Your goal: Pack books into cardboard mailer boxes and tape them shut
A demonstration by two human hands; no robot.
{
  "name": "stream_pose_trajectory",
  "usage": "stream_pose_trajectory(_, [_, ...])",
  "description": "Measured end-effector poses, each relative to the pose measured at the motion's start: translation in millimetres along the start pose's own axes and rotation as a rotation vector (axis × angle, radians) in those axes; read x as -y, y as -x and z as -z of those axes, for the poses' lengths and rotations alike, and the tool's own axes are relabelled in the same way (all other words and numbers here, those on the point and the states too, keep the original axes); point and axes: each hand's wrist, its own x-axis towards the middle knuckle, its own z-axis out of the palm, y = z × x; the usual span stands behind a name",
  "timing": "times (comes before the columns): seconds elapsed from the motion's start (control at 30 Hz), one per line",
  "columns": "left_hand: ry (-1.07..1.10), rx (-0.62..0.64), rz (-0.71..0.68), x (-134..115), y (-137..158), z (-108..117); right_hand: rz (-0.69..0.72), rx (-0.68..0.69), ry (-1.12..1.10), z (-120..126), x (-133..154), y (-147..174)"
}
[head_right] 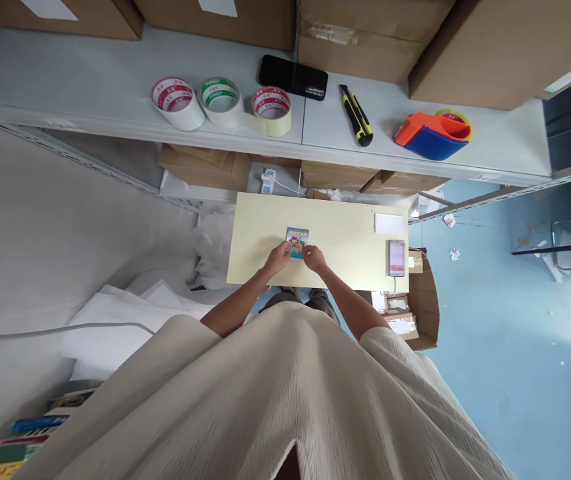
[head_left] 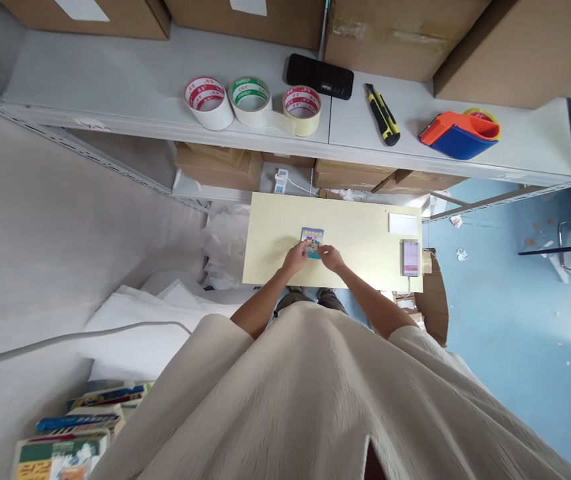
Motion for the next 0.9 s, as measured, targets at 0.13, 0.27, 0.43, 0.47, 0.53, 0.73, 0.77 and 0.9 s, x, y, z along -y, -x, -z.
stream_pose_trajectory(0.13, [-0.379,0.154,-0.219,8.5,19.1,-1.0,0.220,0.156,0.639,-9.4,-15.6,22.0])
stream_pose_trajectory(0.27, [-0.532,0.186,-0.253,18.4,24.6,2.7,0.289,0.209,0.882,-12.4,-16.7,25.5])
stream_pose_trajectory(0.43, [-0.591,0.196,-0.214,39.1,16.0,14.6,0.342,0.210,0.951,-18.6,9.4,4.8])
stream_pose_trajectory(0.47, [-0.598,0.199,-0.200,44.3,13.9,18.0,0.352,0.211,0.960,-21.5,16.5,-0.6])
stream_pose_trajectory(0.53, [-0.603,0.190,-0.173,54.8,9.9,26.2,0.369,0.217,0.970,-28.6,31.1,-11.6])
stream_pose_trajectory(0.73, [-0.526,0.136,-0.092,79.0,-2.2,60.2,0.387,0.244,0.868,-52.4,71.2,-43.6])
stream_pose_trajectory(0.77, [-0.512,0.130,-0.079,81.7,-4.5,66.2,0.393,0.245,0.850,-55.9,76.8,-48.8])
stream_pose_trajectory(0.9, [-0.490,0.128,-0.039,91.0,-15.5,88.1,0.401,0.260,0.825,-69.0,96.5,-70.6])
